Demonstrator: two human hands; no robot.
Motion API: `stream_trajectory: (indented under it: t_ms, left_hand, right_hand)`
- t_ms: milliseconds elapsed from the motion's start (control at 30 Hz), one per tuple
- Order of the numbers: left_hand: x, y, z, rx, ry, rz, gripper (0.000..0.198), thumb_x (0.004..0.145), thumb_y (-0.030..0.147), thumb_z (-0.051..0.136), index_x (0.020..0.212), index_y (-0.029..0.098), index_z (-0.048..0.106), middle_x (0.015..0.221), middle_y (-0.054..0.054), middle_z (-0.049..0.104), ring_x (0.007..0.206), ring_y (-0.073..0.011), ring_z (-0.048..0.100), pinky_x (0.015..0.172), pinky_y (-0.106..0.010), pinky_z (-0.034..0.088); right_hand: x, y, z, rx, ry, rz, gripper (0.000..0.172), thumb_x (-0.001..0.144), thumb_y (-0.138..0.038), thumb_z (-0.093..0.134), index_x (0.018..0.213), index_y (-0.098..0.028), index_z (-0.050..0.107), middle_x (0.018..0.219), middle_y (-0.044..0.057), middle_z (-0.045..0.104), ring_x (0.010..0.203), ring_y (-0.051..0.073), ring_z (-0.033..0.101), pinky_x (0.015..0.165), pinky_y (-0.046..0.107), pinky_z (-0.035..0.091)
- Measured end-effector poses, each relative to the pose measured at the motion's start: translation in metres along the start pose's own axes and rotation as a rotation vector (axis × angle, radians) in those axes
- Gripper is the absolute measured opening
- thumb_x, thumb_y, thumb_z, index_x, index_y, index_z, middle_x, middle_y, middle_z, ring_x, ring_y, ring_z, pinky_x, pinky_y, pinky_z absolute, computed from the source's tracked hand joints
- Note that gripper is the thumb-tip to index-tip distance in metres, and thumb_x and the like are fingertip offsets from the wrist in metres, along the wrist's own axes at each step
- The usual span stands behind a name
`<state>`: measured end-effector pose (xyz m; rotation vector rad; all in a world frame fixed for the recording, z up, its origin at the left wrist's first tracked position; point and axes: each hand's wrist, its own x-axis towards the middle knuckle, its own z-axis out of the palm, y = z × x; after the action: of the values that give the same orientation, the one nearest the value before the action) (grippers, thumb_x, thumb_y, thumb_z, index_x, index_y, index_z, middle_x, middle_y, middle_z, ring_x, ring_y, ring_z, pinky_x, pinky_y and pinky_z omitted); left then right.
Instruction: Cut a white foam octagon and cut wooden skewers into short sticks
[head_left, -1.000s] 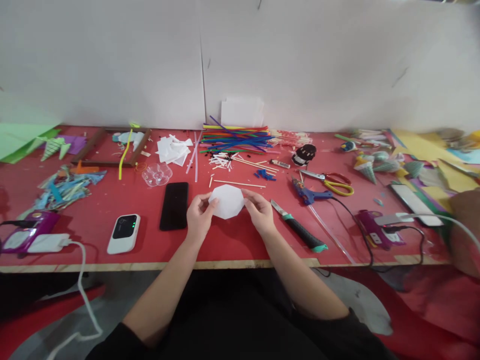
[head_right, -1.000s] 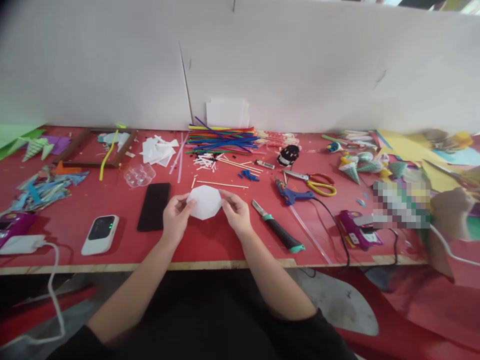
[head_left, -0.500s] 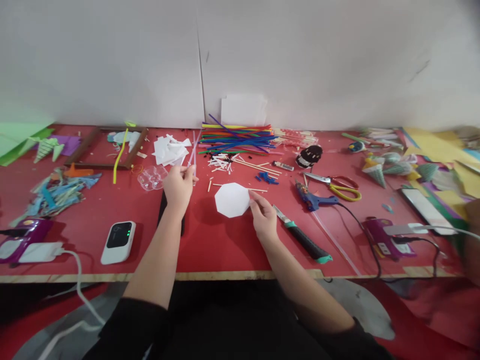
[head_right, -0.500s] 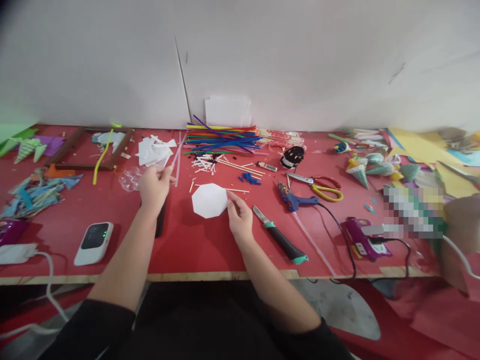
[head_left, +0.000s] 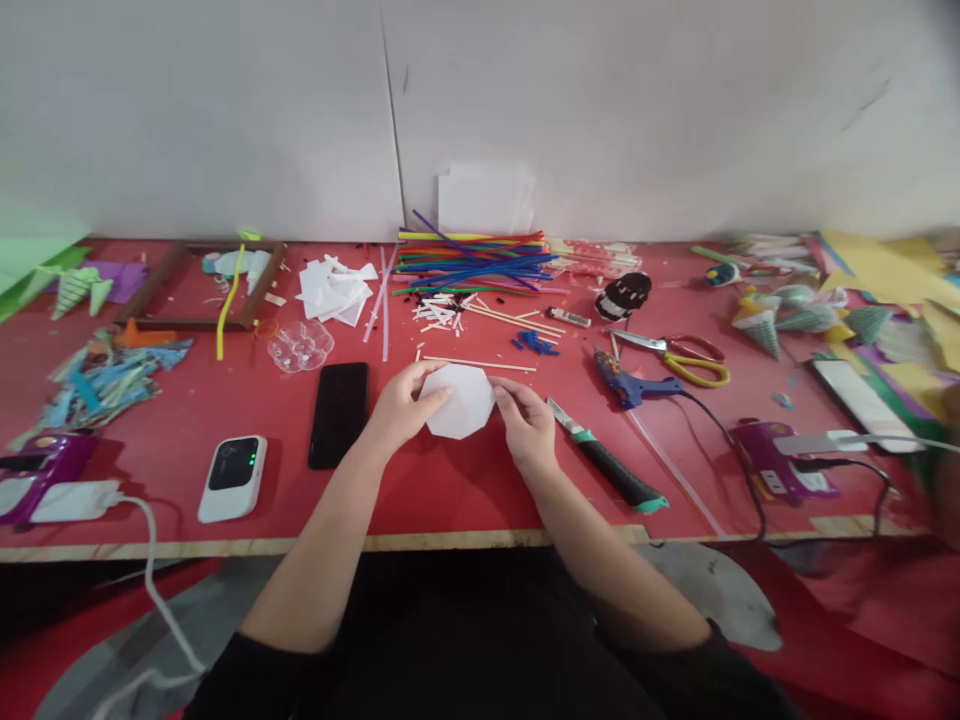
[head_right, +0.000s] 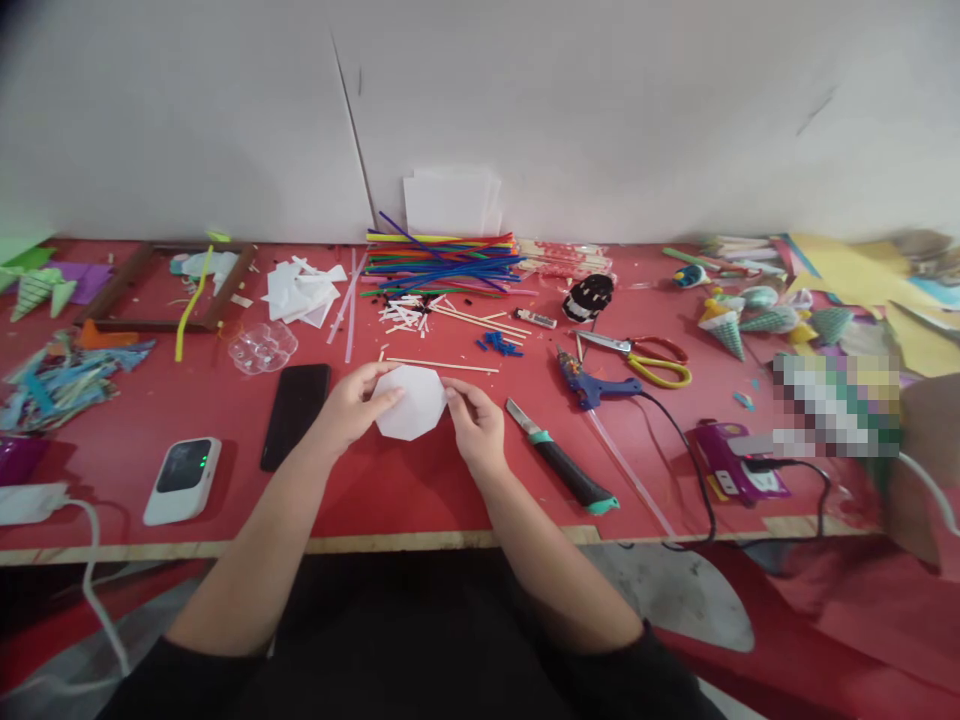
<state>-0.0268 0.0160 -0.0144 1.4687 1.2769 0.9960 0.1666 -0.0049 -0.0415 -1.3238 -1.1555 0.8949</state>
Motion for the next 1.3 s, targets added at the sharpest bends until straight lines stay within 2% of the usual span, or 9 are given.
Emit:
stream_trajectory:
  t_ms: [200,367,500,567,667,800,1000,1200,1300]
  left_hand:
    - [-0.027,-0.006,0.001,0.08,0.079,-0.048,0.037,0.082,0.036,0.074,0.116,0.021,0.071,0.111,-0.011,0.077,0.1,-0.0299,0.074,0.087,-0.042,0.059]
    - [-0.047,-0.002,0.003,0.19,0.176,-0.035,0.033,0.084,0.033,0.073,0.114,0.023,0.07,0.109,-0.008,0.077,0.095,-0.0265,0.072,0.087,-0.04,0.057]
    - [-0.06,0.001,0.004,0.496,0.229,0.323,0.012,0.09,0.024,0.066,0.1,0.025,0.072,0.099,-0.004,0.077,0.09,-0.0227,0.068,0.088,-0.039,0.053]
    - [-0.067,-0.002,0.006,0.701,0.142,0.55,0.016,0.091,0.017,0.062,0.098,0.027,0.073,0.098,-0.003,0.077,0.092,-0.0226,0.066,0.089,-0.039,0.051]
    - [-0.076,-0.01,0.01,0.833,-0.017,0.642,0.015,0.093,0.026,0.065,0.106,0.026,0.073,0.107,-0.006,0.076,0.098,-0.0259,0.064,0.09,-0.042,0.052]
    - [-0.086,-0.019,0.012,0.766,-0.107,0.631,0.055,0.078,0.064,0.075,0.115,0.025,0.069,0.122,-0.013,0.071,0.118,-0.0376,0.06,0.107,-0.057,0.045]
    - [-0.092,-0.017,0.02,0.75,0.155,0.406,0.089,0.07,0.067,0.081,0.135,0.018,0.047,0.143,-0.025,0.052,0.134,-0.0468,0.047,0.111,-0.065,0.04]
    - [-0.087,-0.019,0.028,0.671,0.054,0.419,0.071,0.084,0.04,0.075,0.137,0.019,0.033,0.143,-0.025,0.052,0.133,-0.0396,0.051,0.105,-0.06,0.048]
    - [-0.085,-0.014,0.031,0.656,-0.011,0.417,0.063,0.085,0.034,0.072,0.136,0.018,0.038,0.146,-0.025,0.05,0.139,-0.0401,0.046,0.108,-0.059,0.046]
  right_hand:
    - [-0.005,-0.006,-0.014,-0.087,0.022,0.006,0.029,0.091,-0.046,0.06,0.103,-0.023,0.073,0.087,0.006,0.075,0.077,0.021,0.069,0.075,0.037,0.057]
    - [-0.02,-0.022,-0.07,-0.552,0.014,-0.245,0.024,0.092,-0.036,0.062,0.107,-0.022,0.074,0.105,0.011,0.072,0.099,0.026,0.066,0.094,0.046,0.052]
    - [-0.032,-0.02,-0.126,-1.011,0.01,-0.3,0.046,0.092,-0.046,0.061,0.13,-0.021,0.066,0.121,0.017,0.066,0.116,0.035,0.06,0.102,0.056,0.046]
    - [-0.037,-0.013,-0.147,-1.162,-0.052,-0.23,0.058,0.091,-0.052,0.061,0.138,-0.019,0.061,0.12,0.02,0.065,0.113,0.038,0.061,0.098,0.06,0.046]
    - [-0.043,-0.004,-0.164,-1.176,-0.151,-0.195,0.051,0.095,-0.047,0.055,0.136,-0.02,0.063,0.107,0.017,0.067,0.1,0.034,0.064,0.089,0.054,0.052]
    - [-0.046,-0.007,-0.16,-1.06,-0.299,-0.207,0.043,0.096,-0.035,0.05,0.135,-0.025,0.063,0.101,0.011,0.067,0.089,0.028,0.066,0.082,0.043,0.055]
    - [-0.04,-0.034,-0.127,-0.837,-0.441,-0.059,0.042,0.094,-0.031,0.046,0.133,-0.021,0.056,0.097,0.009,0.071,0.083,0.024,0.07,0.07,0.035,0.054]
    - [-0.036,-0.045,-0.097,-0.775,-0.564,-0.036,0.027,0.091,-0.031,0.051,0.115,-0.021,0.059,0.09,0.007,0.07,0.081,0.023,0.07,0.069,0.033,0.054]
    - [-0.037,-0.043,-0.089,-0.788,-0.614,-0.102,0.038,0.089,-0.024,0.05,0.126,-0.019,0.056,0.102,0.011,0.071,0.089,0.024,0.071,0.077,0.036,0.056]
